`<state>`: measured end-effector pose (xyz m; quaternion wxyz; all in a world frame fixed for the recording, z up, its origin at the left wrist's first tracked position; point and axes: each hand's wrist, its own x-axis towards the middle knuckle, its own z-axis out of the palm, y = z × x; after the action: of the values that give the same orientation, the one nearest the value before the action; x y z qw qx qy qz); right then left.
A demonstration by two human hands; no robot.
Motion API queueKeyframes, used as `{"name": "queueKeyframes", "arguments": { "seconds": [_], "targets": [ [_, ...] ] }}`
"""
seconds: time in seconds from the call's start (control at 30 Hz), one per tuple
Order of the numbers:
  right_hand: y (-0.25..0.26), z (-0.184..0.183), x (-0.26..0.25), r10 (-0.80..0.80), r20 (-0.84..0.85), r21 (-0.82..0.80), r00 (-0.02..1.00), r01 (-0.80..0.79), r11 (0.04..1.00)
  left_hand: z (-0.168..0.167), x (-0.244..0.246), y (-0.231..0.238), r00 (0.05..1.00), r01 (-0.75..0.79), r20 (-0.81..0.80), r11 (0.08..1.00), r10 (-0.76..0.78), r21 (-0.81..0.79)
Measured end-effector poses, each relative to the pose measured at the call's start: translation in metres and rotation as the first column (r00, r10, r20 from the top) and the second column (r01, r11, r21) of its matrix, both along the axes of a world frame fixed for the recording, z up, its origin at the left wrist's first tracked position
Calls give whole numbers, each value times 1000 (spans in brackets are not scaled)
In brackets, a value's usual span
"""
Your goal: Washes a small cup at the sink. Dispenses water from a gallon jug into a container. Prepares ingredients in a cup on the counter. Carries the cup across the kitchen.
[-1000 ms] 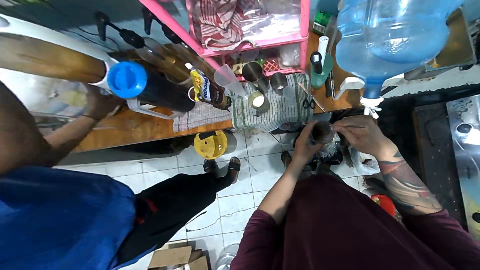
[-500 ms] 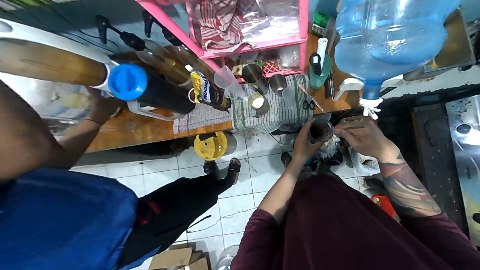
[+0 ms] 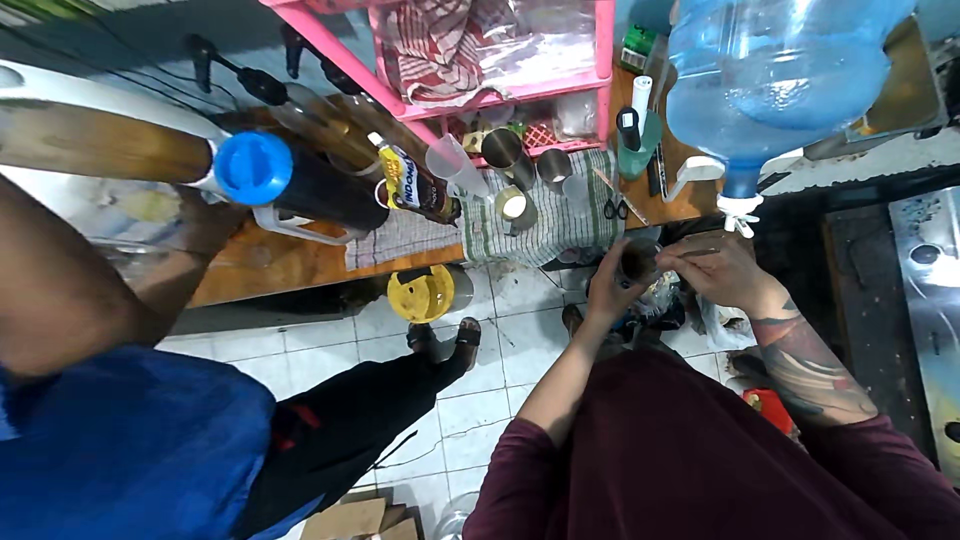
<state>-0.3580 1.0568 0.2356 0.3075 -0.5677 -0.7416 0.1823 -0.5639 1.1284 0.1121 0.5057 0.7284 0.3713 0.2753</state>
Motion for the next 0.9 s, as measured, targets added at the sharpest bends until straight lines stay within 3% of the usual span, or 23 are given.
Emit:
{"name": "queueKeyframes", "arguments": {
  "seconds": [0.33,0.47,0.63,0.77,0.9],
  "targets": [
    [8,-2,-6,-75,17,-4,997,75,997,2,-7,8,1000,-12,3,1000,12,-22],
    [17,-4,-15,-56,-74,-41,996,53,998,0,-12,13,1000,-3,-8,1000,3,-17],
    [23,-2,-20,-139,24,-20,990,139,990,1,-20,29,1000,-10,-18,999,9,-43],
    [14,-2,-29,-272,-207,-67,940,263,962,3,-26,39,997,-44,-61,997,40,-66],
    [1,1,-35,-360,-416,54,835,418,907,5,-33,53,988,-135,-88,990,131,-48]
  ]
}}
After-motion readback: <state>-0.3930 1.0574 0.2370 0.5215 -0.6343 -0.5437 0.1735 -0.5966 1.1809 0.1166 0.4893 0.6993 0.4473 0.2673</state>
